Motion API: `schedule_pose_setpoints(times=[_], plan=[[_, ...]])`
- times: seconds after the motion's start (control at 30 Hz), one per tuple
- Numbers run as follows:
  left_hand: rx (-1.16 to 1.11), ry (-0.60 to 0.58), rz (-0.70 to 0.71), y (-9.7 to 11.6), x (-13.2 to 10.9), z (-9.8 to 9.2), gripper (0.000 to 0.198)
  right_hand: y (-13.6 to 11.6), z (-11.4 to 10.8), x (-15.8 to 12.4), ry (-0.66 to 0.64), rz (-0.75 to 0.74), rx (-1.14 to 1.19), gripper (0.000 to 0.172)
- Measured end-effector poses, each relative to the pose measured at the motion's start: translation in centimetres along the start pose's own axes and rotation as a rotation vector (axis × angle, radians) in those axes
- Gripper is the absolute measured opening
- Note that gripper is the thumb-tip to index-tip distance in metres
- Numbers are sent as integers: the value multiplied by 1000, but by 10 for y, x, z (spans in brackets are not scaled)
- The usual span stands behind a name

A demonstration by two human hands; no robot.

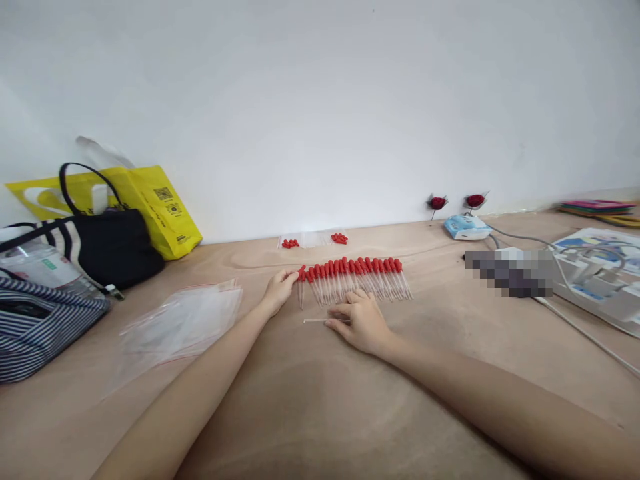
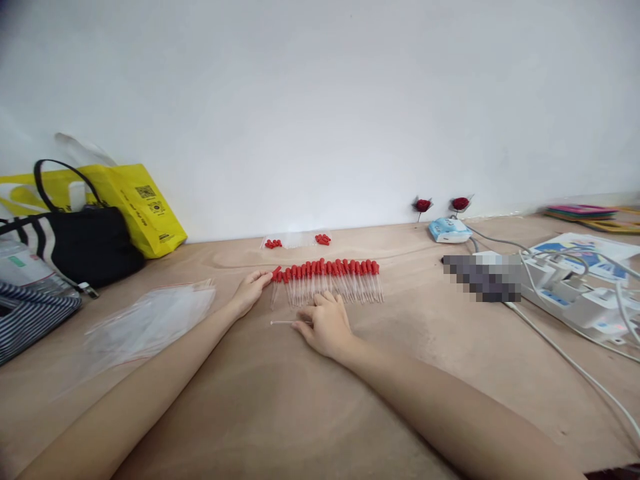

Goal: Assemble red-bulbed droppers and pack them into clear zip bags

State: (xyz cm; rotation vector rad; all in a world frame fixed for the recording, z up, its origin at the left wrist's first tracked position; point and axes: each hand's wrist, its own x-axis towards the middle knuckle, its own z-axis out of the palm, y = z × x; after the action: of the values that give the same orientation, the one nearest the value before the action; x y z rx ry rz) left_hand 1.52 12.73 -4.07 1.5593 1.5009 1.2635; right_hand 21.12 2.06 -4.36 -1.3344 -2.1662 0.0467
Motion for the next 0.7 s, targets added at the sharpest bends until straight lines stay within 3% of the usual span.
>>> schedule_pose_setpoints(times=[0.17, 0.33, 0.5, 0.57, 0.63, 0.7], plan=[[17, -13, 30, -1, 0, 0, 24, -2, 4, 5, -17, -37, 43, 14], [84, 54, 61, -3, -6, -3, 22, 0, 0, -2, 50, -38, 82, 10], [158, 92, 211, 11, -44, -18, 19, 17, -13, -17, 114, -47, 106, 12], [207, -1, 324, 21, -69, -25, 13, 29, -19, -24, 126, -53, 119, 12], [381, -247, 606, 30, -93, -29, 11, 42, -24, -30, 138, -60, 143, 12], [464, -381, 734, 36, -111, -30, 11, 54, -27, -34, 148, -76, 172, 12]])
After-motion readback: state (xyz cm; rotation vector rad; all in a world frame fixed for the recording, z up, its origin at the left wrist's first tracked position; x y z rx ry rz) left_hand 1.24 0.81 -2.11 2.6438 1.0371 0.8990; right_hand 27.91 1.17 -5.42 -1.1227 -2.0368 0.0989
